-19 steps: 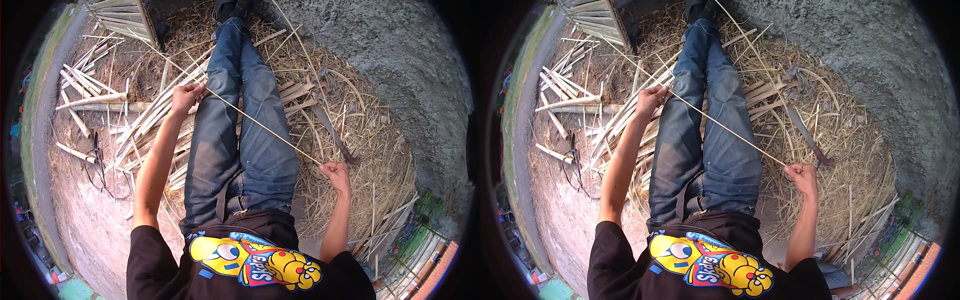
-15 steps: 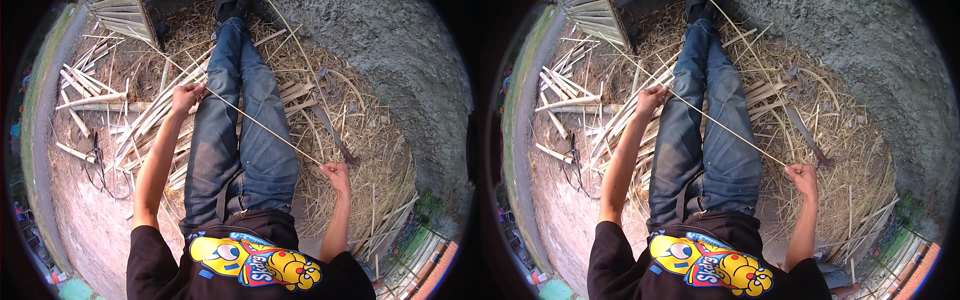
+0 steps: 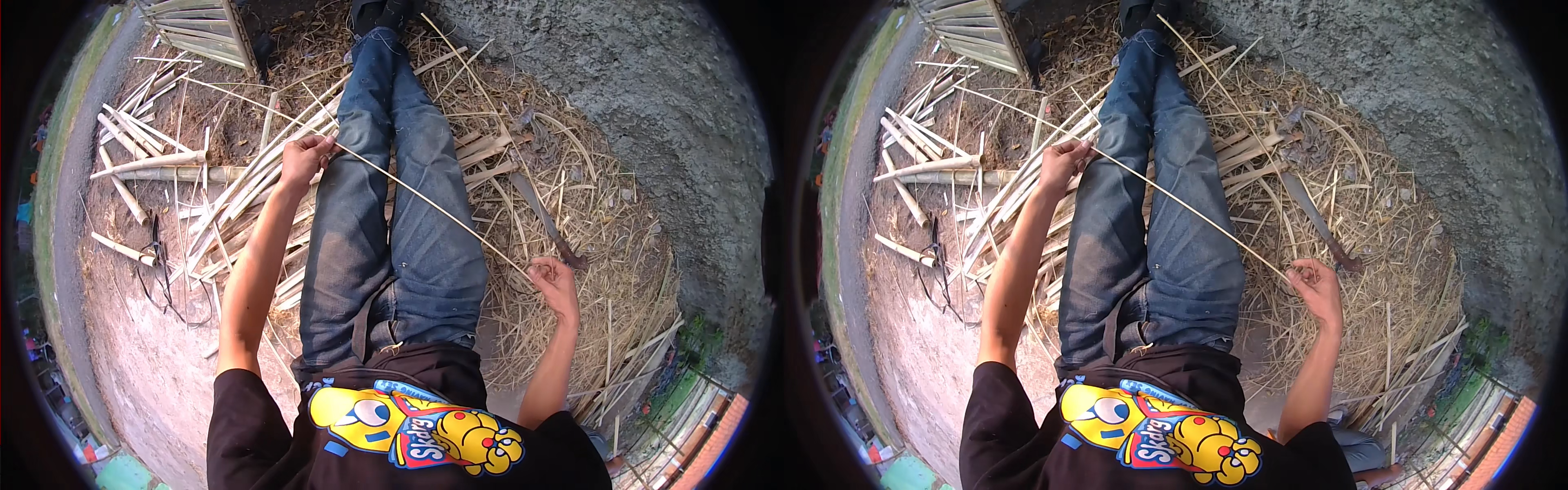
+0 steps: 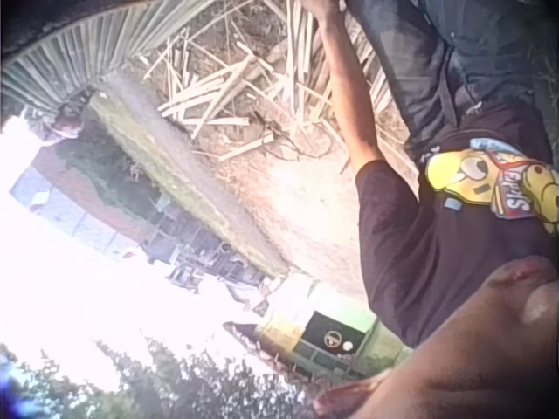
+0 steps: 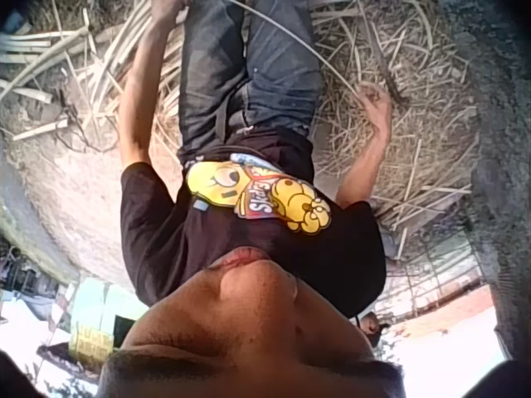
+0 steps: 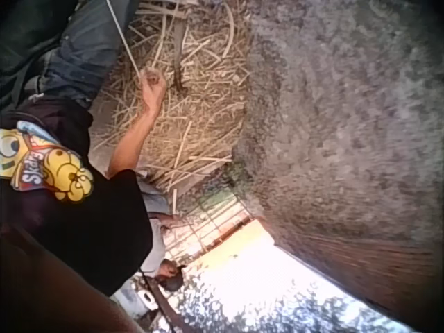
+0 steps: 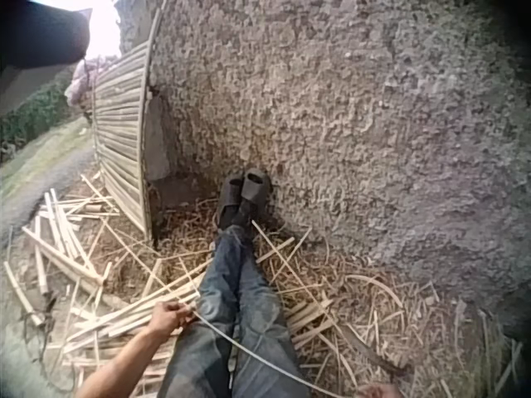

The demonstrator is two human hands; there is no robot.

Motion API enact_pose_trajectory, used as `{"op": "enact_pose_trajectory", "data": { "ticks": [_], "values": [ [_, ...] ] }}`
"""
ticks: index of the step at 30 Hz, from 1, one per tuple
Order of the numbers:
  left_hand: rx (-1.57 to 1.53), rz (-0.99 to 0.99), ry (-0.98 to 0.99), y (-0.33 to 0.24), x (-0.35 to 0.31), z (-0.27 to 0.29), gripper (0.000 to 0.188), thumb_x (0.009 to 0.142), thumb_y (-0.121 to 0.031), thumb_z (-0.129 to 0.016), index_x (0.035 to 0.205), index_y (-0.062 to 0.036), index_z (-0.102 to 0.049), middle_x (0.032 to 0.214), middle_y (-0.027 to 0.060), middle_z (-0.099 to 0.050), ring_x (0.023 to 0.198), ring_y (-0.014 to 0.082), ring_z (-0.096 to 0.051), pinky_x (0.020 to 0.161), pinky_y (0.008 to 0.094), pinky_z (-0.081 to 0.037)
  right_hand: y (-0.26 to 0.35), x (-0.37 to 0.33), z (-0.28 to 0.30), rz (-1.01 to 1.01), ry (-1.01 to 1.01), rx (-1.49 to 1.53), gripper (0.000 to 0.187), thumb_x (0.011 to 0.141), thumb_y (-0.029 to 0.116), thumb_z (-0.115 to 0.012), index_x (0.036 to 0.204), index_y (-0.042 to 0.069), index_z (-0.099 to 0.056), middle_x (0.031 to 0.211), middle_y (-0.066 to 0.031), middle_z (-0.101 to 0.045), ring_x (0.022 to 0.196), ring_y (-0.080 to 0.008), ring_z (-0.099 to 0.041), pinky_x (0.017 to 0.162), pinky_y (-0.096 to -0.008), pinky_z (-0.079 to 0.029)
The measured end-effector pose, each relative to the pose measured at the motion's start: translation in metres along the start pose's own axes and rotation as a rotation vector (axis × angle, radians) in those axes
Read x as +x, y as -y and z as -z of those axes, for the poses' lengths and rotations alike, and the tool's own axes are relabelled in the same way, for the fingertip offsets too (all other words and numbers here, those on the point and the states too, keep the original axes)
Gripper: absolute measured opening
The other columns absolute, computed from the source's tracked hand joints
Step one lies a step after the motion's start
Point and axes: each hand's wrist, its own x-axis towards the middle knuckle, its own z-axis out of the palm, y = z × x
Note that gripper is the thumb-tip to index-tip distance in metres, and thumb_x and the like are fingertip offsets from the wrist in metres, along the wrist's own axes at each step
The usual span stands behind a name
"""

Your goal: The person prepares thin bamboo strips by hand, pulling a strip through their fingers to smooth it and then tying a knot at one end of the strip.

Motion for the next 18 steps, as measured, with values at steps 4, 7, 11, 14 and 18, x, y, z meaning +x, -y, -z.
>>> {"op": "enact_pose_trajectory", "data": {
  "ticks": [4, 7, 11, 14, 18],
  "values": [
    [0.012, 0.007, 0.002, 0.004, -0.005, 0.001, 0.022, 0.094, -0.023, -0.071, 0.085, -0.0034, -0.076, 0.071, 0.0003, -0.069, 0.050, 0.0049, -0.049, 0.047, 0.0223, -0.035, 0.022, -0.009, 0.014, -0.087, -0.083, 0.033, 0.042, 0.105, 0.040, -0.052, 0.103, 0.002, -0.069, 0.071, 0.0057, -0.047, 0.063, -0.0060, -0.042, 0.066, -0.0225, -0.039],
    [0.032, 0.008, 0.006, 0.013, -0.004, 0.006, 0.022, 0.094, -0.023, -0.072, 0.084, -0.0042, -0.076, 0.069, -0.0001, -0.068, 0.050, 0.0051, -0.048, 0.047, 0.0226, -0.034, 0.031, -0.011, 0.019, 0.010, 0.042, -0.129, 0.036, 0.104, 0.034, -0.056, 0.096, 0.001, -0.069, 0.069, 0.0054, -0.048, 0.065, -0.0042, -0.042, 0.062, -0.0224, -0.036],
    [0.037, 0.039, -0.007, 0.016, -0.007, 0.002, 0.024, 0.095, -0.024, -0.070, 0.084, -0.0031, -0.074, 0.069, -0.0011, -0.067, 0.054, 0.0059, -0.049, 0.050, 0.0230, -0.035, 0.015, -0.023, -0.005, 0.101, -0.084, -0.157, 0.031, 0.103, 0.027, -0.061, 0.090, -0.001, -0.068, 0.066, 0.0059, -0.048, 0.062, -0.0024, -0.039, 0.056, -0.0224, -0.031],
    [0.047, 0.059, -0.006, 0.017, -0.005, 0.003, 0.025, 0.094, -0.026, -0.071, 0.084, -0.0037, -0.075, 0.070, -0.0009, -0.067, 0.055, 0.0062, -0.049, 0.051, 0.0230, -0.035, 0.003, -0.032, -0.013, 0.013, -0.128, -0.138, 0.026, 0.100, 0.021, -0.065, 0.085, -0.001, -0.068, 0.060, 0.0082, -0.046, 0.055, -0.0004, -0.033, 0.050, -0.0221, -0.025],
    [0.047, 0.058, 0.007, 0.017, -0.004, 0.004, 0.025, 0.095, -0.026, -0.070, 0.085, -0.0034, -0.075, 0.070, -0.0008, -0.067, 0.055, 0.0065, -0.049, 0.052, 0.0230, -0.036, -0.017, -0.040, -0.014, 0.007, -0.156, -0.123, 0.025, 0.099, 0.020, -0.067, 0.085, -0.001, -0.067, 0.061, 0.0083, -0.046, 0.055, -0.0003, -0.033, 0.050, -0.0220, -0.024]
  ]
}}
